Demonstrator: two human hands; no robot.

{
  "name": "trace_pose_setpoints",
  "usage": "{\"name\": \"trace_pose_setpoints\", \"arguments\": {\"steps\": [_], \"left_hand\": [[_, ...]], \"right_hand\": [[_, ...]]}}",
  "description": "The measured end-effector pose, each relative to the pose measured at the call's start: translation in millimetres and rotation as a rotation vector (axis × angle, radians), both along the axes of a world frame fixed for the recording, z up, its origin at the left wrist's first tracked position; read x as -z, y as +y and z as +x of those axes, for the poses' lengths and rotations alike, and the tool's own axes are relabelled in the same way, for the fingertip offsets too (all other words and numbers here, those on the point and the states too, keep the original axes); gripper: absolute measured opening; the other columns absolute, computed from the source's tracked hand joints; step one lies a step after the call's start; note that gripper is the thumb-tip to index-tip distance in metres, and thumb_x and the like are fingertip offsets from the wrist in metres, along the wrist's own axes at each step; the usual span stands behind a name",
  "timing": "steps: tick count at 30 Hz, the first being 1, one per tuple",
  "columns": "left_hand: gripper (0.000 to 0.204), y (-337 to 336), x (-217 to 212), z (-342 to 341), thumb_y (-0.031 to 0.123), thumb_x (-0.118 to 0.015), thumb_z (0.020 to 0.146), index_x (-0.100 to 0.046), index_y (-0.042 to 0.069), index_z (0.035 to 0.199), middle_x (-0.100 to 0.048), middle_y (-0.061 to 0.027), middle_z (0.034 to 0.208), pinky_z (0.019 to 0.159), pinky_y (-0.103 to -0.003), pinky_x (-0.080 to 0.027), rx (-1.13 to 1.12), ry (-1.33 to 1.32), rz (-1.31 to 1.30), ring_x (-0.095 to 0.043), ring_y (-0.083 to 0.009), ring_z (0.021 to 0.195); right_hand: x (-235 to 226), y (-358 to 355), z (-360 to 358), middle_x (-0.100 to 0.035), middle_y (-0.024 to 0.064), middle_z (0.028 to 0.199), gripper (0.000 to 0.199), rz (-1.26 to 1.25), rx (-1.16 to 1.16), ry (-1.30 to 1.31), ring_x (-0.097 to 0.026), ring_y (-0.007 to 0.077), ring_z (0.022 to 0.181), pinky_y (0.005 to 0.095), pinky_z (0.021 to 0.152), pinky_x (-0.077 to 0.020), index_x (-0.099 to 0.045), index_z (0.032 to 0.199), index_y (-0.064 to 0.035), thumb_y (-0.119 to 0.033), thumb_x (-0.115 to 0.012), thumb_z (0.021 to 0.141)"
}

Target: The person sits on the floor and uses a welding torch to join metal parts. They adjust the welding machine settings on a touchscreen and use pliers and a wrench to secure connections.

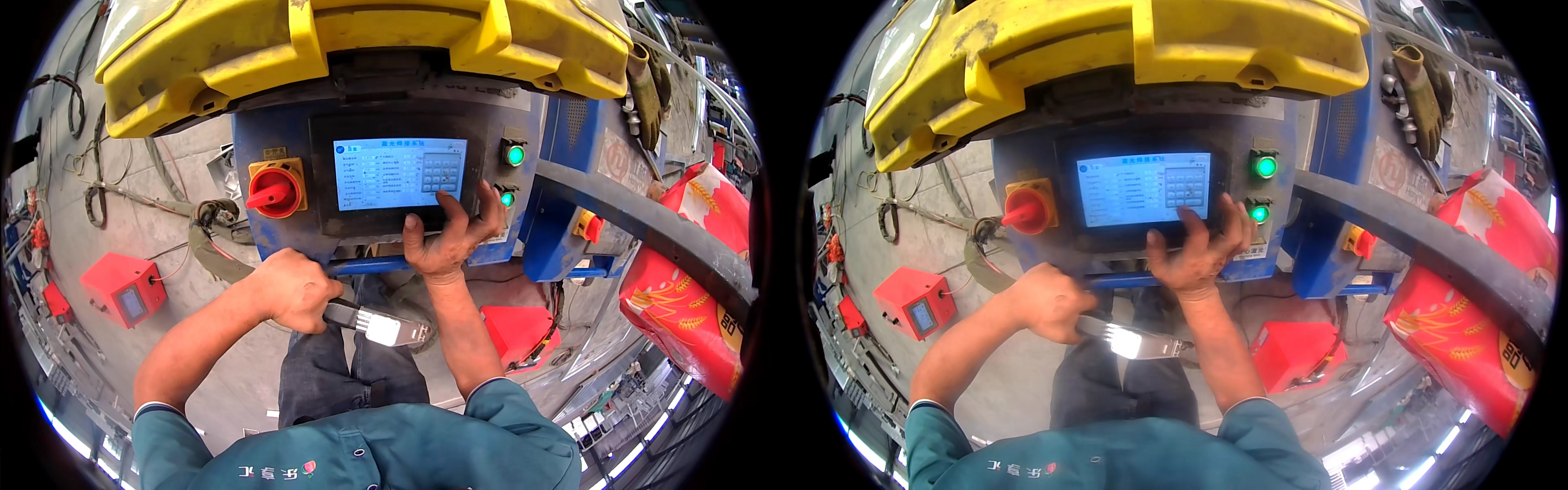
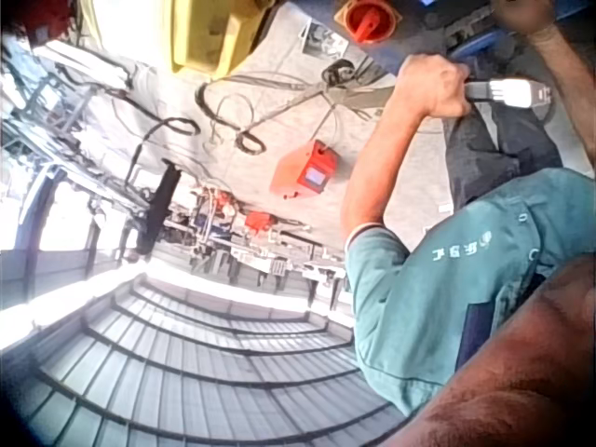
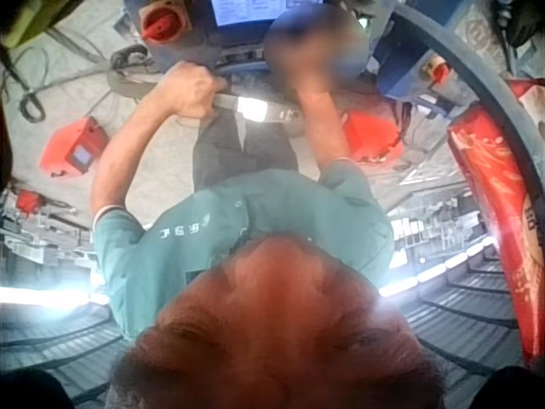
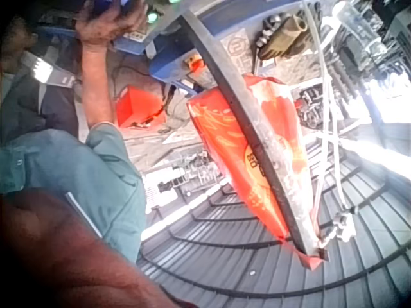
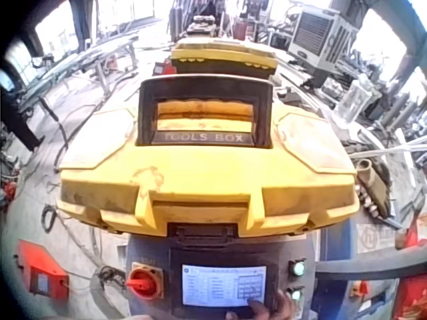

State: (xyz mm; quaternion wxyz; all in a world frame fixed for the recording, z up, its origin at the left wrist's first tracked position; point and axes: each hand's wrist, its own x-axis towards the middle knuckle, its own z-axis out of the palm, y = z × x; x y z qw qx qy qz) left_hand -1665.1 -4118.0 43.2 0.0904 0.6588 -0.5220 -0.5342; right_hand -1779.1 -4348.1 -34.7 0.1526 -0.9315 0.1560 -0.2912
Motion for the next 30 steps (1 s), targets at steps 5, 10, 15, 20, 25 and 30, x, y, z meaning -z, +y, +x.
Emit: {"name": "trace_pose_setpoints", "arguments": {"steps": [5,10,15,20,25,30], "left_hand": [[0.03,3.4,3.8,-3.0,0.036,-0.075,0.064,-0.067,0.011,0.079,-0.069,-0.0113,0.071,0.062,-0.048,-0.055,-0.023,-0.028,-0.037,-0.07,-0.0368,0.071],[0.033,-0.8,-1.2,0.5,0.034,-0.071,0.065,-0.072,0.009,0.087,-0.072,-0.0161,0.073,0.067,-0.049,-0.058,-0.002,-0.002,0.002,-0.073,-0.0394,0.075],[0.033,-0.8,-1.3,1.1,0.033,-0.071,0.065,-0.072,0.009,0.087,-0.072,-0.0159,0.073,0.067,-0.049,-0.058,0.0,-0.002,-0.009,-0.073,-0.0392,0.075],[0.033,-0.9,-1.1,0.7,0.035,-0.071,0.066,-0.072,0.009,0.088,-0.072,-0.0159,0.073,0.067,-0.049,-0.058,0.004,-0.001,0.001,-0.073,-0.0392,0.075],[0.034,-1.8,-1.4,1.5,0.036,-0.072,0.067,-0.072,0.009,0.088,-0.072,-0.016,0.073,0.067,-0.049,-0.058,0.015,0.002,0.01,-0.073,-0.0393,0.075],[0.034,-2.2,-1.5,1.5,0.036,-0.072,0.066,-0.072,0.009,0.088,-0.072,-0.0162,0.073,0.067,-0.05,-0.058,0.021,0.001,0.012,-0.073,-0.0396,0.075]], "right_hand": [[-1.2,-1.1,0.3,-0.044,0.022,0.145,0.042,-0.004,-0.028,0.03,-0.036,0.0435,0.136,0.0588,0.117,-0.0247,-0.072,0.11,-0.0174,-0.052,-0.071,0.086],[-2.6,-0.1,0.8,-0.045,0.0216,0.144,0.041,0.011,-0.032,0.037,-0.034,0.043,0.138,0.058,0.118,-0.0229,-0.075,0.106,-0.0176,-0.051,-0.072,0.084],[-0.2,-0.8,-1.3,-0.045,0.0214,0.144,0.042,0.032,-0.029,0.003,-0.035,0.0432,0.137,0.0588,0.117,-0.0246,-0.073,0.108,-0.0147,-0.051,-0.072,0.085],[2.4,-1.1,-2.6,-0.045,0.0218,0.144,0.044,0.041,-0.022,-0.05,-0.038,0.0436,0.135,0.0593,0.115,-0.0277,-0.066,0.112,-0.0133,-0.051,-0.069,0.089],[2.4,-1.3,-1.8,-0.045,0.0219,0.144,0.042,0.029,-0.014,-0.047,-0.039,0.0434,0.134,0.0588,0.114,-0.0288,-0.065,0.112,-0.0133,-0.05,-0.068,0.091],[2.2,-1.6,-1.9,-0.046,0.0218,0.144,0.042,0.018,-0.014,-0.042,-0.04,0.0435,0.133,0.0587,0.114,-0.0287,-0.065,0.112,-0.0135,-0.049,-0.068,0.091]]}}
